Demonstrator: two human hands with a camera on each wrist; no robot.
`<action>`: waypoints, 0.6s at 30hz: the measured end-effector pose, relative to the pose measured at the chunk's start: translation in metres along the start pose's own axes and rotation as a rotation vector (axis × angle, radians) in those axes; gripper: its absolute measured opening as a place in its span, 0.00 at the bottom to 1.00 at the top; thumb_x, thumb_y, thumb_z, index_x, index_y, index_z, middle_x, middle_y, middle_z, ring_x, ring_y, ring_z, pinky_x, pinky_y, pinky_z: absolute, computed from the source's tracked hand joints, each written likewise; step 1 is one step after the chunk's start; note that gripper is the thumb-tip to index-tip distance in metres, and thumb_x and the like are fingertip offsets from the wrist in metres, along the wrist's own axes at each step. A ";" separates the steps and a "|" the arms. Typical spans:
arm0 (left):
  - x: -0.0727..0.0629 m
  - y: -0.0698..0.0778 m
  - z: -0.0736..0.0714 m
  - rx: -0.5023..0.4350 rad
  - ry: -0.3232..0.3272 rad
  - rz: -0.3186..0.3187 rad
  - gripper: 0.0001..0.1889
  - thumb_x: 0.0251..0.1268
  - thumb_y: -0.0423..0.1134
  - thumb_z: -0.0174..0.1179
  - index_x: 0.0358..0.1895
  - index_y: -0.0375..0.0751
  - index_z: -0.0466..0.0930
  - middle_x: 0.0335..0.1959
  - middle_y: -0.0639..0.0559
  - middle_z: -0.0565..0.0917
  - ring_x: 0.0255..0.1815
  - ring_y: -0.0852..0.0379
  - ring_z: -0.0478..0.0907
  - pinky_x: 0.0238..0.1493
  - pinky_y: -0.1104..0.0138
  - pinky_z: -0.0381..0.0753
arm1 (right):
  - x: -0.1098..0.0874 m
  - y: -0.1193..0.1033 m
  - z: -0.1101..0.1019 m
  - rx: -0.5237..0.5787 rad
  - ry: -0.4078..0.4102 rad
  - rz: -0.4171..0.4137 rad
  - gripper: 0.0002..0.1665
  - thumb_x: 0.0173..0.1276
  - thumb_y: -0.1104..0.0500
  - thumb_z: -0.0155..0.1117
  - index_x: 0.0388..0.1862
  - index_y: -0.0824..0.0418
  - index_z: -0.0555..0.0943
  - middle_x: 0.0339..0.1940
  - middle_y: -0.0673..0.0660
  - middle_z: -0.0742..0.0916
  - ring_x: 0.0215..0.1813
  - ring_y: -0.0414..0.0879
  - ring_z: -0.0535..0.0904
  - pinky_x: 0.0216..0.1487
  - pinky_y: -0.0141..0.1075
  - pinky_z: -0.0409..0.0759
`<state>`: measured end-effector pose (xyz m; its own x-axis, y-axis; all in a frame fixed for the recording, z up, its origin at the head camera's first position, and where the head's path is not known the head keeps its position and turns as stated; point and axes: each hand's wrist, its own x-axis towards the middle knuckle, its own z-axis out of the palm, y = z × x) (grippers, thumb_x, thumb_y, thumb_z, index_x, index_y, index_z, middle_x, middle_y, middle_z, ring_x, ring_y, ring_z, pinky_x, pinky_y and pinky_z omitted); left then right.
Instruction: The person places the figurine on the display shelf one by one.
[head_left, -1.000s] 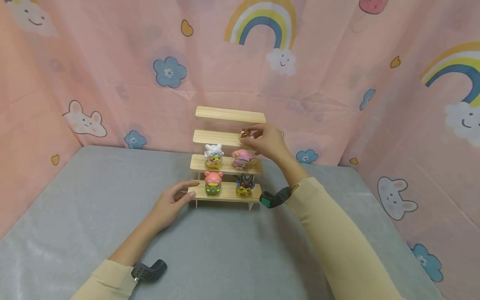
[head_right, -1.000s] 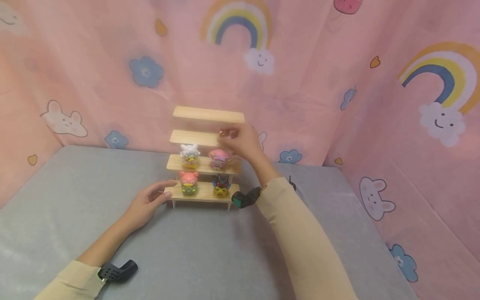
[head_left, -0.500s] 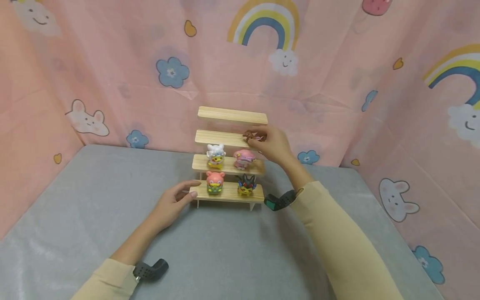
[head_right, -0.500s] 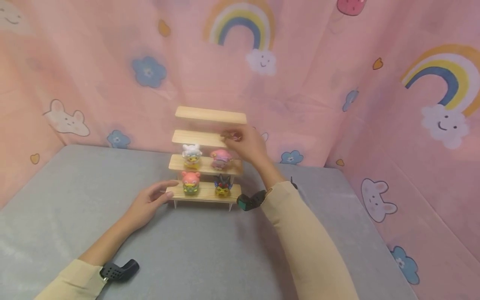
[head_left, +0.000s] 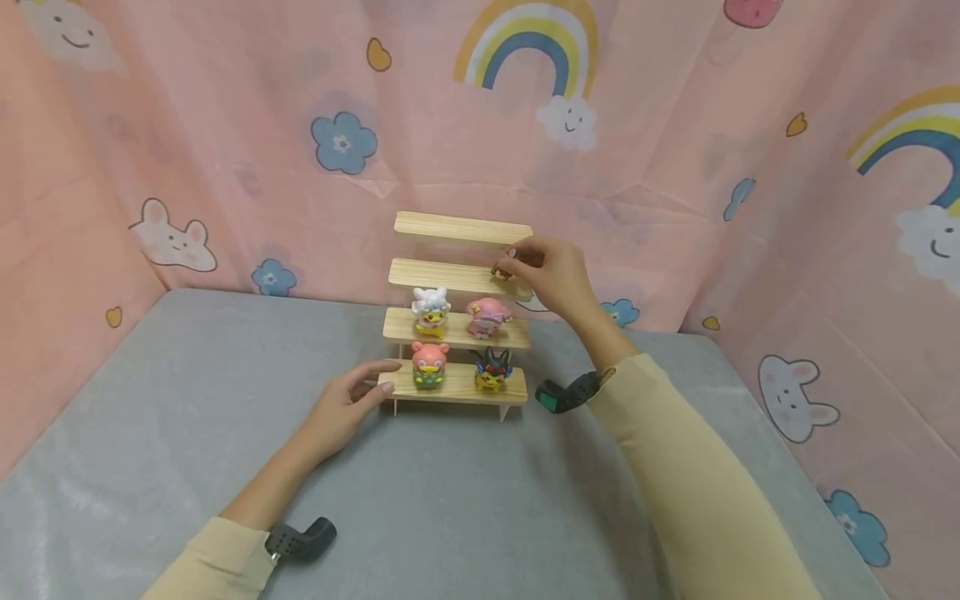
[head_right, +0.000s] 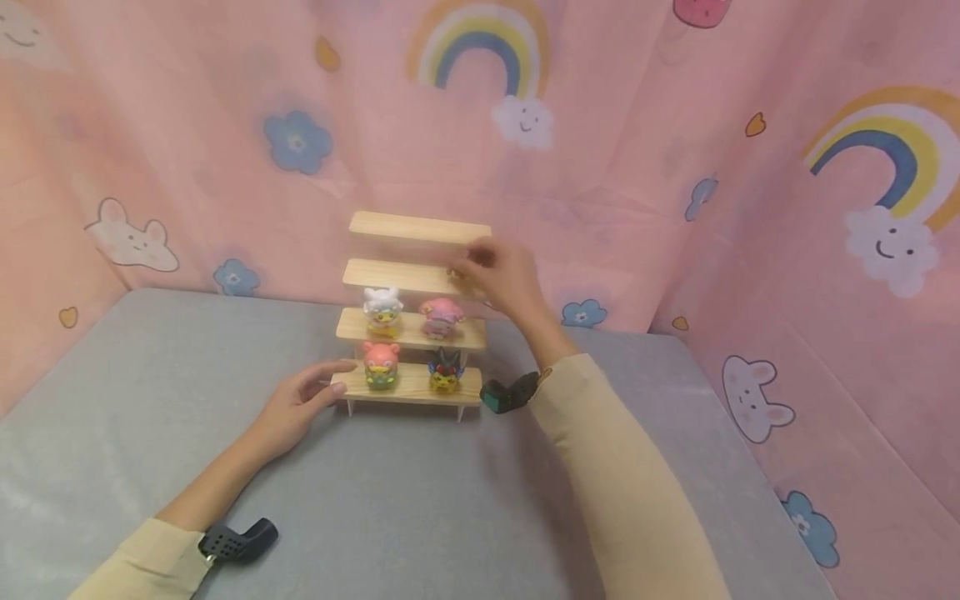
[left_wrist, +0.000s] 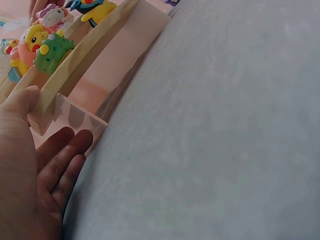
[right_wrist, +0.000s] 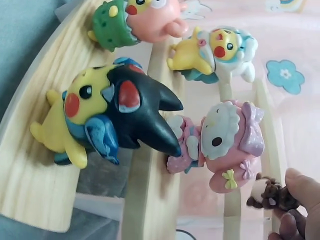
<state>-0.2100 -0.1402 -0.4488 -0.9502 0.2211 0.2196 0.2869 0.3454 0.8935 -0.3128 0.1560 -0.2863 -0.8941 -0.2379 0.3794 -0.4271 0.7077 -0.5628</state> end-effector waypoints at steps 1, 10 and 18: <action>0.000 0.000 0.000 0.000 0.000 0.003 0.19 0.77 0.45 0.57 0.66 0.47 0.78 0.67 0.42 0.79 0.53 0.46 0.84 0.53 0.56 0.80 | 0.001 -0.001 0.000 -0.008 -0.013 0.001 0.12 0.71 0.53 0.68 0.45 0.60 0.88 0.41 0.60 0.91 0.44 0.52 0.87 0.48 0.44 0.81; 0.000 -0.001 0.000 0.004 0.000 -0.002 0.19 0.76 0.46 0.57 0.66 0.48 0.78 0.67 0.42 0.79 0.52 0.47 0.84 0.53 0.56 0.80 | 0.008 -0.007 0.005 -0.083 -0.110 -0.036 0.14 0.74 0.52 0.65 0.47 0.61 0.89 0.40 0.60 0.92 0.40 0.52 0.86 0.40 0.42 0.80; 0.000 0.000 0.000 0.004 0.004 0.000 0.19 0.76 0.45 0.57 0.65 0.47 0.78 0.66 0.43 0.80 0.51 0.48 0.85 0.52 0.56 0.81 | 0.010 -0.006 0.007 -0.080 -0.125 -0.023 0.16 0.74 0.52 0.65 0.51 0.62 0.87 0.42 0.61 0.91 0.42 0.53 0.88 0.43 0.45 0.84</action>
<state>-0.2105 -0.1403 -0.4491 -0.9508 0.2173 0.2208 0.2869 0.3492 0.8920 -0.3204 0.1444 -0.2846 -0.8961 -0.3323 0.2942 -0.4402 0.7505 -0.4930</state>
